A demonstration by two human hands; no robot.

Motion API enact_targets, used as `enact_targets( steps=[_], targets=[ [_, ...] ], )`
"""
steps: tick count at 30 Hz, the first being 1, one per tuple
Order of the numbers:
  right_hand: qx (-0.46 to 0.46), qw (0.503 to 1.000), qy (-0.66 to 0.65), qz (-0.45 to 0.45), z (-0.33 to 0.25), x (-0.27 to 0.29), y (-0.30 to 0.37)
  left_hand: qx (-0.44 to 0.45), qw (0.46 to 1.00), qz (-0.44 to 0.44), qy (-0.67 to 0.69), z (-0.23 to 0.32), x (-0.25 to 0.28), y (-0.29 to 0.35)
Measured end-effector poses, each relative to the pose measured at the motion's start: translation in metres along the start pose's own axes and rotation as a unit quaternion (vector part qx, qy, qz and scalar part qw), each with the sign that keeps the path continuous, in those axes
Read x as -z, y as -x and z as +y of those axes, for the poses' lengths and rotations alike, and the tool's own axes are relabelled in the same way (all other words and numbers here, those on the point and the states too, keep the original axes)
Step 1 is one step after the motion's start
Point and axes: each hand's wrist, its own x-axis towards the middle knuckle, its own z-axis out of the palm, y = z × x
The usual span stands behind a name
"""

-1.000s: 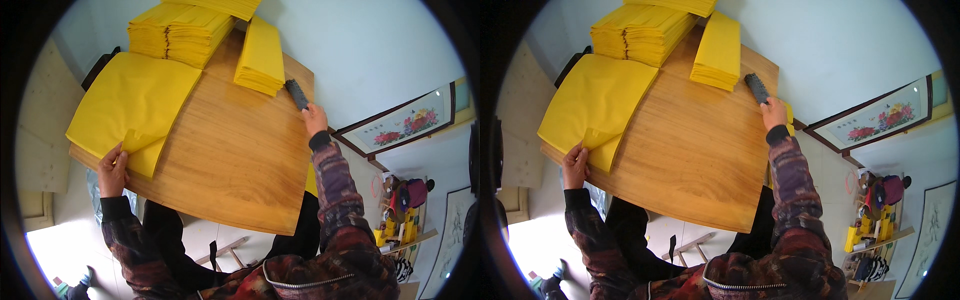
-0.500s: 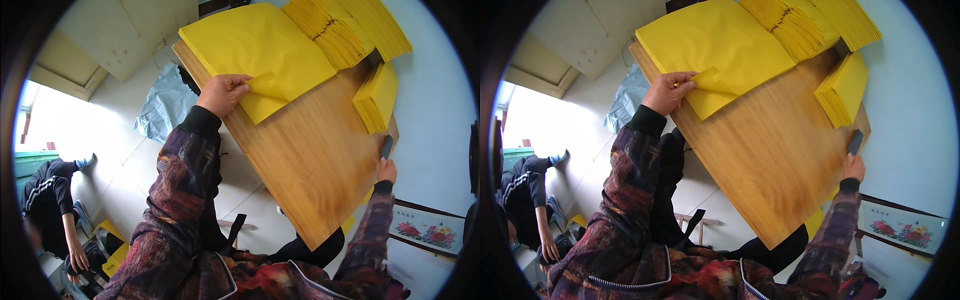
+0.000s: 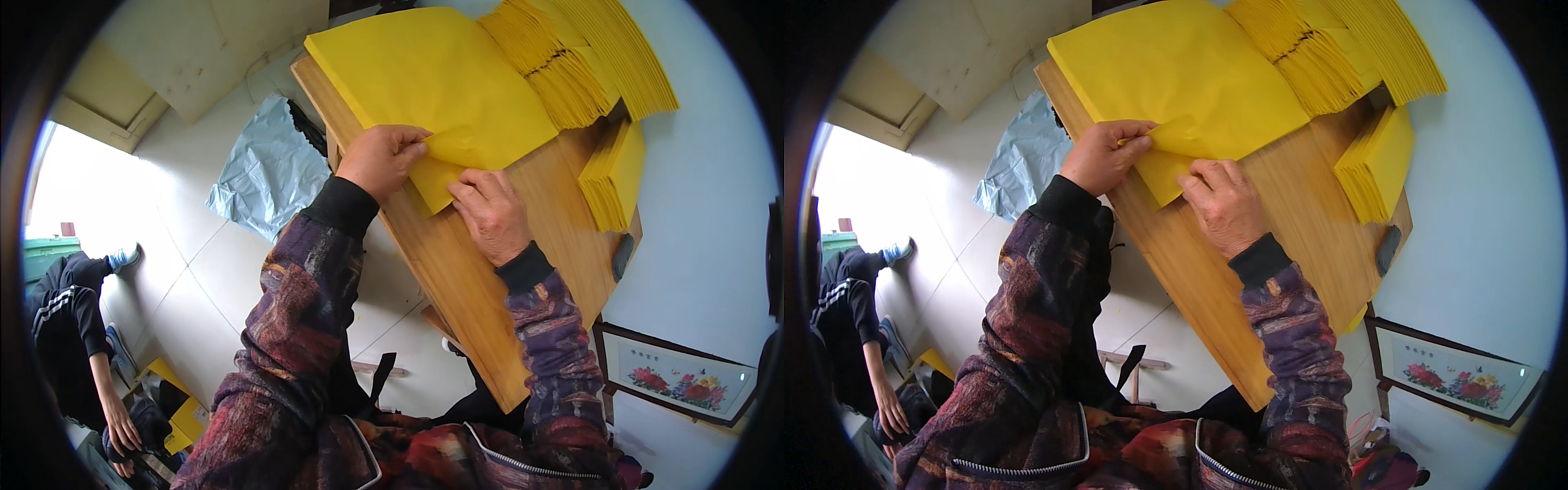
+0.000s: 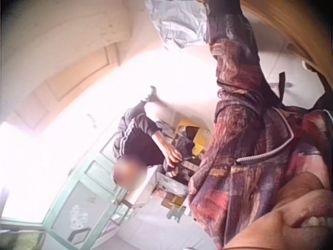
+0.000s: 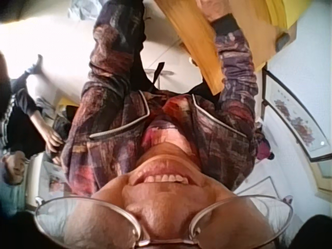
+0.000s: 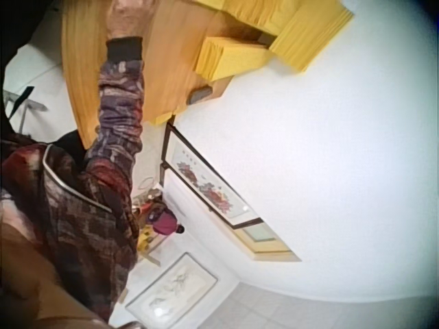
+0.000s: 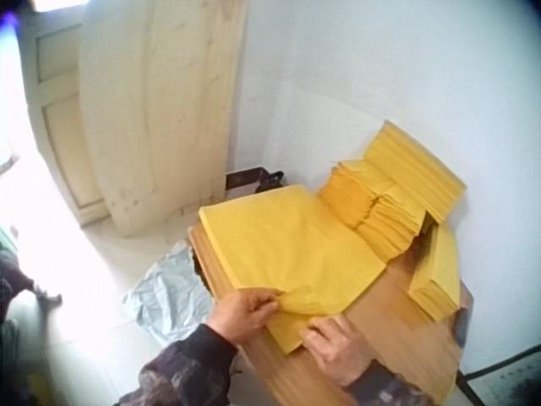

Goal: The person folds yellow paper sheets on a wooden table, repeatedly folding each sheet in half and stacking the finished pieces. The person handles the paper by hand without visible tools.

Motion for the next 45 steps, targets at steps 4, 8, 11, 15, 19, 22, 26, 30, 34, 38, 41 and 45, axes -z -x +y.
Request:
enact_targets(
  steps=[4,8,11,15,19,22,26,30,34,38,41,45],
  targets=[
    [-0.017,0.999,-0.047,-0.008,0.008,-0.003,0.002,0.007,1.0,-0.014,-0.01,-0.002,0.002,0.001],
    [-0.084,0.985,-0.148,-0.033,0.016,-0.001,-0.001,-0.02,1.0,-0.014,-0.015,0.0,0.003,0.002],
    [-0.15,0.955,-0.243,-0.084,0.021,0.003,-0.006,-0.011,1.0,-0.019,-0.021,0.002,0.004,0.003],
    [-0.218,0.897,-0.357,-0.142,0.027,0.007,-0.01,-0.012,0.999,-0.031,-0.003,0.003,0.005,0.003],
    [-0.231,0.878,-0.397,-0.135,0.032,0.007,-0.013,-0.012,1.0,-0.025,-0.008,0.002,0.005,0.004],
    [-0.263,0.863,-0.409,-0.141,0.034,0.007,-0.012,-0.016,0.999,-0.025,-0.014,0.001,0.004,0.004],
    [-0.275,0.873,-0.389,-0.098,0.031,0.004,-0.011,-0.04,0.998,-0.01,-0.038,0.001,0.003,0.004],
    [-0.262,0.904,-0.338,-0.005,0.024,0.0,-0.011,-0.019,1.0,-0.014,-0.014,0.002,0.003,0.005],
    [-0.246,0.934,-0.254,0.045,0.024,0.0,-0.017,-0.056,0.998,-0.011,-0.008,0.0,0.001,0.005],
    [-0.193,0.955,-0.158,0.164,0.021,0.005,-0.015,-0.003,0.999,0.004,-0.052,-0.001,-0.005,0.004],
    [-0.153,0.973,-0.097,0.142,0.013,0.01,-0.003,-0.012,0.999,0.016,-0.046,0.0,-0.005,0.003],
    [-0.038,0.999,-0.024,0.009,0.003,0.007,0.011,0.01,1.0,0.007,-0.026,0.003,-0.004,0.002]
  ],
)
